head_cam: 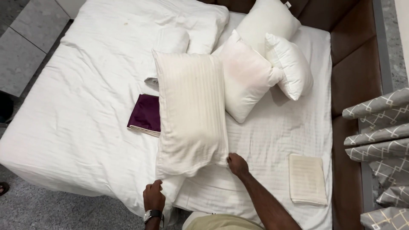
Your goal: The person arranges several white pillows on a bed with white linens. They then pick up a pillowcase and a pillow, insert the pillow into the case, and fold the pillowcase over the pillow. The person continues to adjust and fold the bedding items on the bed.
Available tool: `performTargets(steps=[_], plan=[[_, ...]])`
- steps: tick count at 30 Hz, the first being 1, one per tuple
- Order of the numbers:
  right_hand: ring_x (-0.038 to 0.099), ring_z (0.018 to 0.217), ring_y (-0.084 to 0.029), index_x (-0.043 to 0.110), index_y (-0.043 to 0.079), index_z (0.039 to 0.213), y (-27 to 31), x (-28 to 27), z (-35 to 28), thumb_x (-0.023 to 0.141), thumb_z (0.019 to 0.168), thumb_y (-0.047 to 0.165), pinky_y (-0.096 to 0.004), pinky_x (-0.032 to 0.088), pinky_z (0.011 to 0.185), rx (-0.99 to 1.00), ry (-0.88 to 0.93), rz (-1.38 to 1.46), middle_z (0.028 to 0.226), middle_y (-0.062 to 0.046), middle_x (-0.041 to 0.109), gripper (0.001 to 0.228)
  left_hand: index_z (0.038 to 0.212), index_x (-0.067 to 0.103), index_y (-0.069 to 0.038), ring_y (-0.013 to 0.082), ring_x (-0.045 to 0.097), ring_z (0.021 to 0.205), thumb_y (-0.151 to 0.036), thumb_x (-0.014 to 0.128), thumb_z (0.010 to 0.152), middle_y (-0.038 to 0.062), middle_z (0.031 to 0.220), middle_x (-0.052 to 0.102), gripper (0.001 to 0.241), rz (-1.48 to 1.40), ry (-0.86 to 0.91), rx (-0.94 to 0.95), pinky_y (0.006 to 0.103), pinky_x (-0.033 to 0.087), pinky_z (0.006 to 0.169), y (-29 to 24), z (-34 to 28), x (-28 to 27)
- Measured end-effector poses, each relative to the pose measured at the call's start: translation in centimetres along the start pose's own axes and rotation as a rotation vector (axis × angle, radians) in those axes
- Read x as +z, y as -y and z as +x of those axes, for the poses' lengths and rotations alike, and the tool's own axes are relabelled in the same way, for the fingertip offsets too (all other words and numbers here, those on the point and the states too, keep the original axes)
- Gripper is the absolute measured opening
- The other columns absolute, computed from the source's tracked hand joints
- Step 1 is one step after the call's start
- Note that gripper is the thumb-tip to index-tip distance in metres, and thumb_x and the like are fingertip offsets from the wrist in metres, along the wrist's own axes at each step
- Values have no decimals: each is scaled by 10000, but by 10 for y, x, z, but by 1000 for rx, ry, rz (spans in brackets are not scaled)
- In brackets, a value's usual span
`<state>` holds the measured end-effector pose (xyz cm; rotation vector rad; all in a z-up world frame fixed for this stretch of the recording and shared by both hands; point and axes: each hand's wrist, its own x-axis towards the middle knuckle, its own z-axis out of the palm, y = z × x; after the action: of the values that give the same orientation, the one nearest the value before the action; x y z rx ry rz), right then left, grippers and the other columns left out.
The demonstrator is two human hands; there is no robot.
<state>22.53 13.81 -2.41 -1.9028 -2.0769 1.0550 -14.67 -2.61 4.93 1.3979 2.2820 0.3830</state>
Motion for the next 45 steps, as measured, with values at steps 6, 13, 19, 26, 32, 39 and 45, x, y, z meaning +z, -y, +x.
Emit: performTargets(steps=[6,13,19,26,32,39,45], plan=[[639,868,-364,655,83,863,-42,24,-20,557,907,125,-499,503,767,-171,-15,-160,883,-161,668,115,1205,680,-106,299,646,1119,-76,622,910,89,1150,721,302,-143,-60,-88,428,547,949,30,8,31],[673,947,-334,691,109,968,-68,27,18,630,943,281,-473,530,822,114,210,-178,993,-146,723,184,1330,559,-43,392,557,1206,-330,790,831,203,1337,576,620,-236,-95,9,479,497,976,11,68,58],[661,944,-156,617,144,1228,-79,37,53,616,954,454,-354,529,838,236,17,611,1035,29,701,413,1133,653,-33,335,675,992,-391,804,867,167,1066,694,471,-360,14,-291,457,564,853,9,87,63],[492,729,-135,631,14,1044,-24,19,55,501,989,690,-337,477,706,389,230,446,785,-7,542,691,855,695,-56,337,675,779,-274,729,915,140,831,704,228,-205,-61,-25,442,543,724,63,63,43],[566,1049,-229,556,-18,1328,0,19,58,483,965,780,-422,473,957,431,233,498,1141,-115,608,880,899,683,-60,342,667,850,-277,698,943,140,891,700,222,-153,2,-47,453,535,777,58,57,56],[653,1213,-257,533,-2,1417,105,-51,27,811,795,466,-427,509,1066,213,264,931,1328,-161,683,826,1063,714,-76,316,695,989,-253,645,968,115,1077,739,213,-176,68,-176,439,555,877,22,59,61],[778,933,-251,650,-56,1251,173,-111,1,842,771,64,-409,663,826,264,96,1209,1112,-179,770,532,1563,347,-86,371,582,1256,-334,615,975,207,1487,497,692,-526,-107,-27,468,498,1029,-38,47,28]])
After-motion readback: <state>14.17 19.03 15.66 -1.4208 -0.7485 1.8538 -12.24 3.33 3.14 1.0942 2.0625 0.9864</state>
